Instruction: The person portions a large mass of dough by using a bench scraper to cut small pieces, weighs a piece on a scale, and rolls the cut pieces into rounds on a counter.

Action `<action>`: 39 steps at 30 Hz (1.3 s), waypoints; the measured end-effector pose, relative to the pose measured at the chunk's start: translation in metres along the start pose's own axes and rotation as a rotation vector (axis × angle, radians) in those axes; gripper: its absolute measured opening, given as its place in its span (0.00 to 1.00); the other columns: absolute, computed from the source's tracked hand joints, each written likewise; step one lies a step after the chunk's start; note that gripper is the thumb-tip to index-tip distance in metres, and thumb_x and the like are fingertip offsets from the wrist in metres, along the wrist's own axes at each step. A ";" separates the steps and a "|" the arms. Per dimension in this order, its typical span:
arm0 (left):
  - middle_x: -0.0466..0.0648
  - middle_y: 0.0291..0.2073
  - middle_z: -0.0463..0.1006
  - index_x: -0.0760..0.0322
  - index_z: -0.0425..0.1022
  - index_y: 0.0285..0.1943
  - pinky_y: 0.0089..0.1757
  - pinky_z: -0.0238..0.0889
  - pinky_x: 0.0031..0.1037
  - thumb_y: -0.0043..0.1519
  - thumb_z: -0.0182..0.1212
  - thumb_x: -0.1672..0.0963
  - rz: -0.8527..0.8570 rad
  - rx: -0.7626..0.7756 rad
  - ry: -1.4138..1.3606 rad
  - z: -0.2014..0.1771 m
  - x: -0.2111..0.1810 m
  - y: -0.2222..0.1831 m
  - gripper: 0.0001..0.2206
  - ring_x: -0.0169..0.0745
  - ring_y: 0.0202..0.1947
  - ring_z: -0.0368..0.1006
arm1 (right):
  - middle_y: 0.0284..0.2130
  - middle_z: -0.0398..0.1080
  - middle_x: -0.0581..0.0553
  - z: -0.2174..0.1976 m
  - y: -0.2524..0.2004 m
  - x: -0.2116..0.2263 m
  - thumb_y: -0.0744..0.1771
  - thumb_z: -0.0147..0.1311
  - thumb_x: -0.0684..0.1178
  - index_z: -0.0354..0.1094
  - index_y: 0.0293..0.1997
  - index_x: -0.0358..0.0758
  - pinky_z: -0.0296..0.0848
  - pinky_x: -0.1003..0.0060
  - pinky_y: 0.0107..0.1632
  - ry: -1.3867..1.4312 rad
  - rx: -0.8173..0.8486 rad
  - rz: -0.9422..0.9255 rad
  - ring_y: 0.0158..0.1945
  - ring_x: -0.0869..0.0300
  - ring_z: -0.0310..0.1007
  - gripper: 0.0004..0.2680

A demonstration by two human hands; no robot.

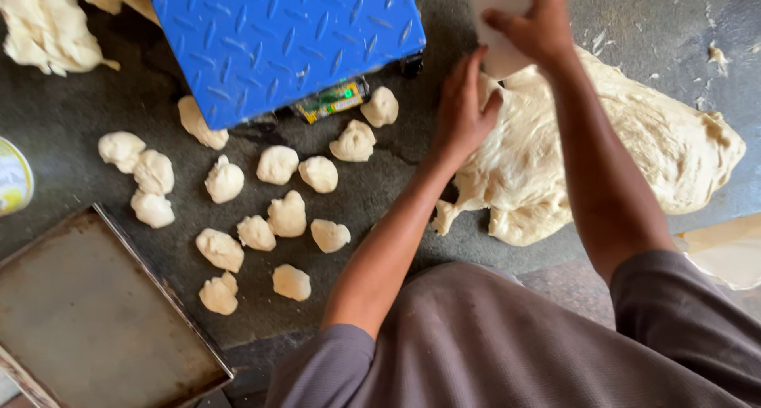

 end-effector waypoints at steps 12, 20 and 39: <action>0.60 0.43 0.74 0.56 0.57 0.78 0.35 0.74 0.37 0.65 0.59 0.45 -0.325 0.485 0.335 -0.026 -0.007 -0.010 0.33 0.53 0.40 0.77 | 0.34 0.76 0.29 0.024 -0.050 -0.006 0.65 0.66 0.52 0.72 0.48 0.25 0.83 0.58 0.31 -0.172 0.021 0.201 0.30 0.49 0.81 0.16; 0.55 0.48 0.72 0.57 0.72 0.60 0.47 0.72 0.41 0.65 0.64 0.48 -0.068 0.344 0.245 -0.068 -0.004 -0.038 0.19 0.54 0.49 0.74 | 0.32 0.78 0.30 0.002 -0.107 -0.002 0.68 0.62 0.52 0.72 0.49 0.23 0.83 0.58 0.31 0.020 -0.171 0.177 0.30 0.52 0.82 0.16; 0.49 0.43 0.78 0.56 0.72 0.60 0.29 0.60 0.25 0.63 0.50 0.51 -0.992 -0.361 -1.519 -0.176 -0.018 -0.104 0.18 0.39 0.38 0.72 | 0.43 0.76 0.29 0.034 -0.118 0.009 0.68 0.64 0.48 0.68 0.55 0.18 0.86 0.50 0.43 0.782 -0.011 0.144 0.43 0.47 0.81 0.18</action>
Point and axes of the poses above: each hand's wrist, its own y-axis towards the middle knuckle, its own z-axis out of the palm, x = y × z, the point moved 2 cm from there along y, towards the middle knuckle
